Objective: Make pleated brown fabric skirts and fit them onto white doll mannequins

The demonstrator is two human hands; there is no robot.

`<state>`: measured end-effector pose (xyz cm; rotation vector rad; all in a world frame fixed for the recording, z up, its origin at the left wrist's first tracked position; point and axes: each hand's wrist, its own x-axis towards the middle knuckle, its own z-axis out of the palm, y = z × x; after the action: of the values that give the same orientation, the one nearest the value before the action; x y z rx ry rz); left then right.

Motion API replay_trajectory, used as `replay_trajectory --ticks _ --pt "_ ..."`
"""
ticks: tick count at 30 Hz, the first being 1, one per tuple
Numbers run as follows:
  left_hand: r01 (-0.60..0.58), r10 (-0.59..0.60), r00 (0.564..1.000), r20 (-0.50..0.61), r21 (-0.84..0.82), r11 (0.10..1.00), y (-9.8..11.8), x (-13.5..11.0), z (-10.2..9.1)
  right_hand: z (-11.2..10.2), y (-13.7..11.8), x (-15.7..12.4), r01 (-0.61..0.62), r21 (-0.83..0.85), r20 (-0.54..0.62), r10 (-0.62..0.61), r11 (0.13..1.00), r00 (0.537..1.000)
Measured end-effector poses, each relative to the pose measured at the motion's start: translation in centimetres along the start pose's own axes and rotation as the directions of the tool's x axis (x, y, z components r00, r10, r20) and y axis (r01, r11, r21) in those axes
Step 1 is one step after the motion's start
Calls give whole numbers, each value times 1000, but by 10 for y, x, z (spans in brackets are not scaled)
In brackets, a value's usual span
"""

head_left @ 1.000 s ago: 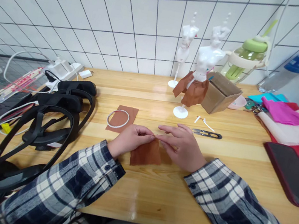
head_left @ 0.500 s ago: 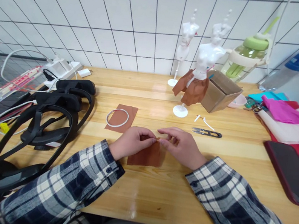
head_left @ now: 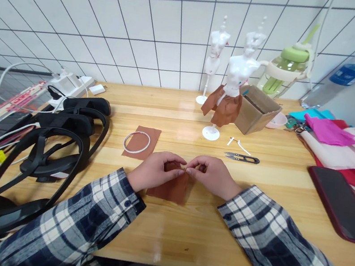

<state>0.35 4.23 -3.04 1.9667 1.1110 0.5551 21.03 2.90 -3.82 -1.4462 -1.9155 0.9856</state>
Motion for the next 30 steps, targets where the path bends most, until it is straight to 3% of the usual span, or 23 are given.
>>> replay_trajectory --ticks 6,14,21,26,30 --pt "49 -48 999 -15 104 993 1 2 0 -2 0 -1 2 52 55 -5 999 998" --pt "66 -66 998 -2 102 993 4 2 2 3 -1 0 -23 -53 15 24 998 1000" --pt "-22 27 999 -41 106 994 0 4 1 0 4 2 4 -89 -7 -4 996 1000" --pt "30 -25 996 -84 68 997 -4 5 -4 0 9 4 -16 -64 -16 15 998 1000" --pt "-6 14 998 -56 143 990 -8 5 -14 -2 12 5 -9 -92 -39 5 996 999"
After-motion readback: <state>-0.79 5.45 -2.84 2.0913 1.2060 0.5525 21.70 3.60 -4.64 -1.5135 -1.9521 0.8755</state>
